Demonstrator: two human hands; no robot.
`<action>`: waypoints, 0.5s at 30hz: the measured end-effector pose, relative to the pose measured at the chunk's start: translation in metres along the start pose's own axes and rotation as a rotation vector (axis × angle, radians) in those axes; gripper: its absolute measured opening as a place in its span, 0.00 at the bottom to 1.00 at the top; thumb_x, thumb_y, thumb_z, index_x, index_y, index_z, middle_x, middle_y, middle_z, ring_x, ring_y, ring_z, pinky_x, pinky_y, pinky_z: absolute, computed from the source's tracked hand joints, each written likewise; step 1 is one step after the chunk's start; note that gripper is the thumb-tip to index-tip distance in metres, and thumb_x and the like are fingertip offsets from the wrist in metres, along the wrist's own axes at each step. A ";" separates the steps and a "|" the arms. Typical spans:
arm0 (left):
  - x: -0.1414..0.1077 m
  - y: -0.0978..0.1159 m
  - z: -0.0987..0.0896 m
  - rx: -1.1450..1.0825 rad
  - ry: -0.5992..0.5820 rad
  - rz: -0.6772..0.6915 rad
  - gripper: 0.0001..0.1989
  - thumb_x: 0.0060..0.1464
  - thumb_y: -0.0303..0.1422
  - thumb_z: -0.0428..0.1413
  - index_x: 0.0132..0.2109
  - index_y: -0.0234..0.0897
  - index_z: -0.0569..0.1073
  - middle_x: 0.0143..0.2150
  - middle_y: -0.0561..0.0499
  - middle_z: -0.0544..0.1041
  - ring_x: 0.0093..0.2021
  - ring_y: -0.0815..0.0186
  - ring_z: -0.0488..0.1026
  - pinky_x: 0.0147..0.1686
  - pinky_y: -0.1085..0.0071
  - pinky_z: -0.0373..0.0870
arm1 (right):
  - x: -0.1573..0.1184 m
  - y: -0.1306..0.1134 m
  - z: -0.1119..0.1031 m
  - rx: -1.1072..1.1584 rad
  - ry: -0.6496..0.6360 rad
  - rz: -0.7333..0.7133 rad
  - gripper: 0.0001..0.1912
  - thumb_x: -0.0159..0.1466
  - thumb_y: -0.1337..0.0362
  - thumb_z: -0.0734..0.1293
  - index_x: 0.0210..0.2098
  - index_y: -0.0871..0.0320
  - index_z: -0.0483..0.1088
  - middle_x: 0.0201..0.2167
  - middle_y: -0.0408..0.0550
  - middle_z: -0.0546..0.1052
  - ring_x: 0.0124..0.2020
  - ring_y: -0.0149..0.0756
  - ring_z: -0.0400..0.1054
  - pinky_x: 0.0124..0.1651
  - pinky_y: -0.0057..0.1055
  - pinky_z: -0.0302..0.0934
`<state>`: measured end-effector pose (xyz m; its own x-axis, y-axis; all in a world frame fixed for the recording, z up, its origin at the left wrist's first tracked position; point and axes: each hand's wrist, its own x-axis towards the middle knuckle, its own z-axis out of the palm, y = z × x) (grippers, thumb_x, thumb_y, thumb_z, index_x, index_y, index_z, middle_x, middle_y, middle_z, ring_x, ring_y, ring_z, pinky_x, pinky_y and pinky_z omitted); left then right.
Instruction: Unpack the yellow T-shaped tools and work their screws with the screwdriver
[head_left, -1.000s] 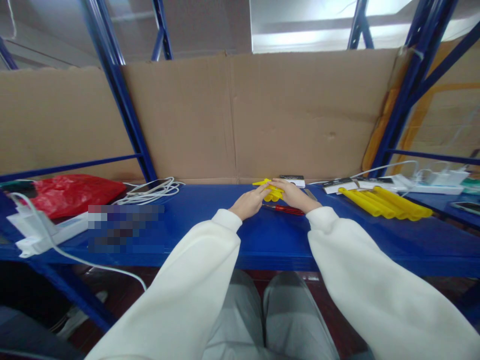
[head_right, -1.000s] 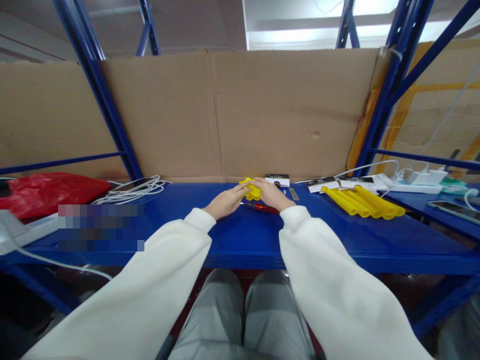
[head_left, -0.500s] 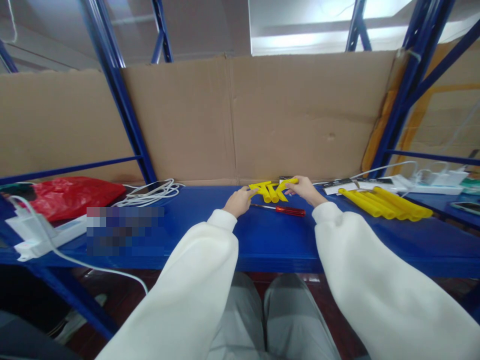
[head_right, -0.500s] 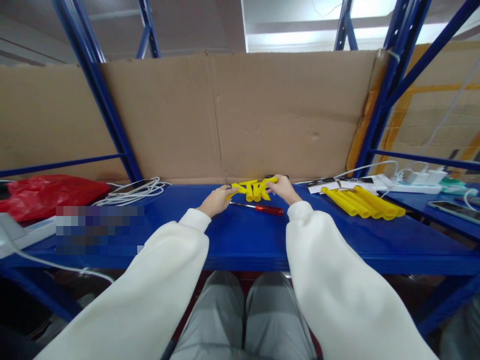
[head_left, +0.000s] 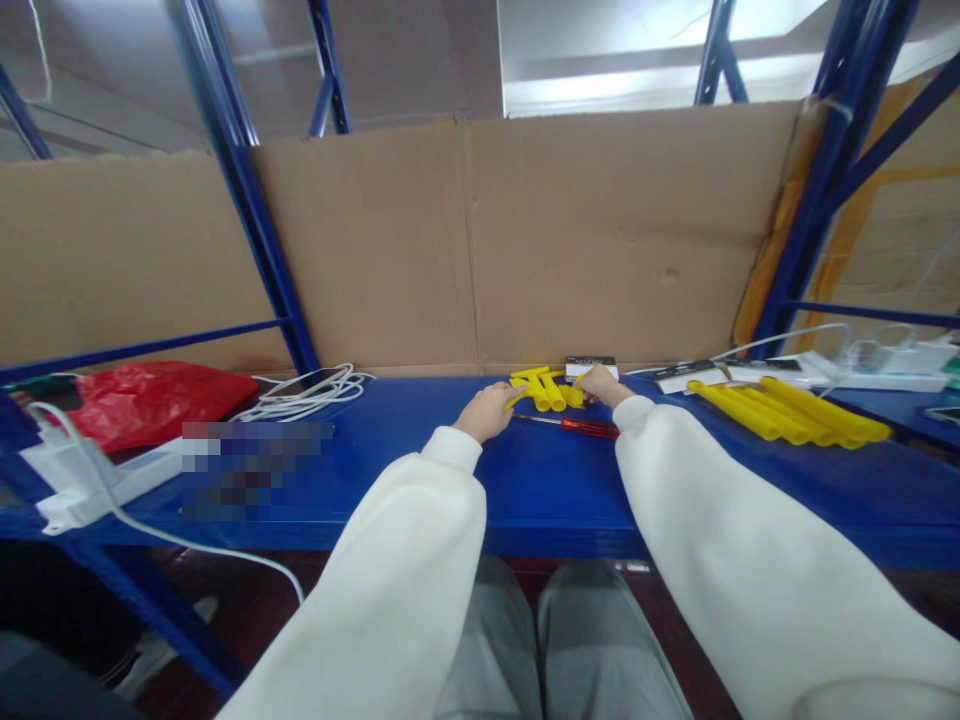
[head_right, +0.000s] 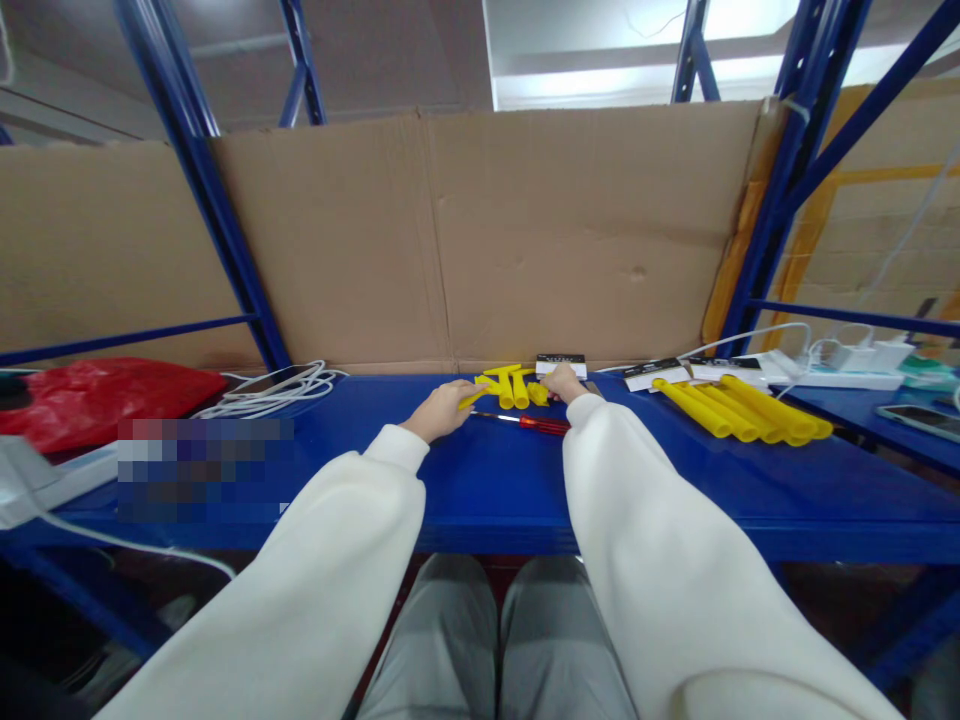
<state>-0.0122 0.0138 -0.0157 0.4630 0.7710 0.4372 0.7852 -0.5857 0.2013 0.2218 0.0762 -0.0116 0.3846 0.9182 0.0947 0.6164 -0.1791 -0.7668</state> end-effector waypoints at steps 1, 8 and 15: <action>0.000 0.001 0.000 0.049 -0.009 0.008 0.26 0.57 0.23 0.54 0.62 0.44 0.73 0.58 0.45 0.76 0.55 0.57 0.76 0.59 0.63 0.69 | 0.001 0.000 0.002 -0.070 -0.011 -0.007 0.06 0.54 0.70 0.75 0.28 0.63 0.74 0.10 0.39 0.64 0.13 0.29 0.60 0.14 0.22 0.54; -0.002 0.006 -0.004 0.157 -0.022 0.029 0.26 0.59 0.23 0.52 0.63 0.43 0.71 0.57 0.45 0.77 0.55 0.59 0.76 0.58 0.66 0.70 | 0.002 0.005 0.000 -0.205 -0.084 -0.137 0.05 0.55 0.70 0.74 0.26 0.63 0.74 0.15 0.44 0.70 0.17 0.31 0.64 0.19 0.25 0.59; -0.002 0.005 -0.004 0.154 -0.027 0.024 0.26 0.59 0.23 0.52 0.63 0.44 0.71 0.57 0.46 0.77 0.55 0.60 0.76 0.58 0.66 0.69 | 0.001 0.007 -0.001 -0.089 -0.162 -0.178 0.06 0.51 0.72 0.75 0.24 0.61 0.73 0.14 0.41 0.69 0.18 0.29 0.64 0.19 0.22 0.56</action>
<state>-0.0105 0.0085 -0.0120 0.4918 0.7651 0.4157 0.8267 -0.5602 0.0531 0.2268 0.0754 -0.0163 0.1541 0.9813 0.1153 0.7254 -0.0331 -0.6876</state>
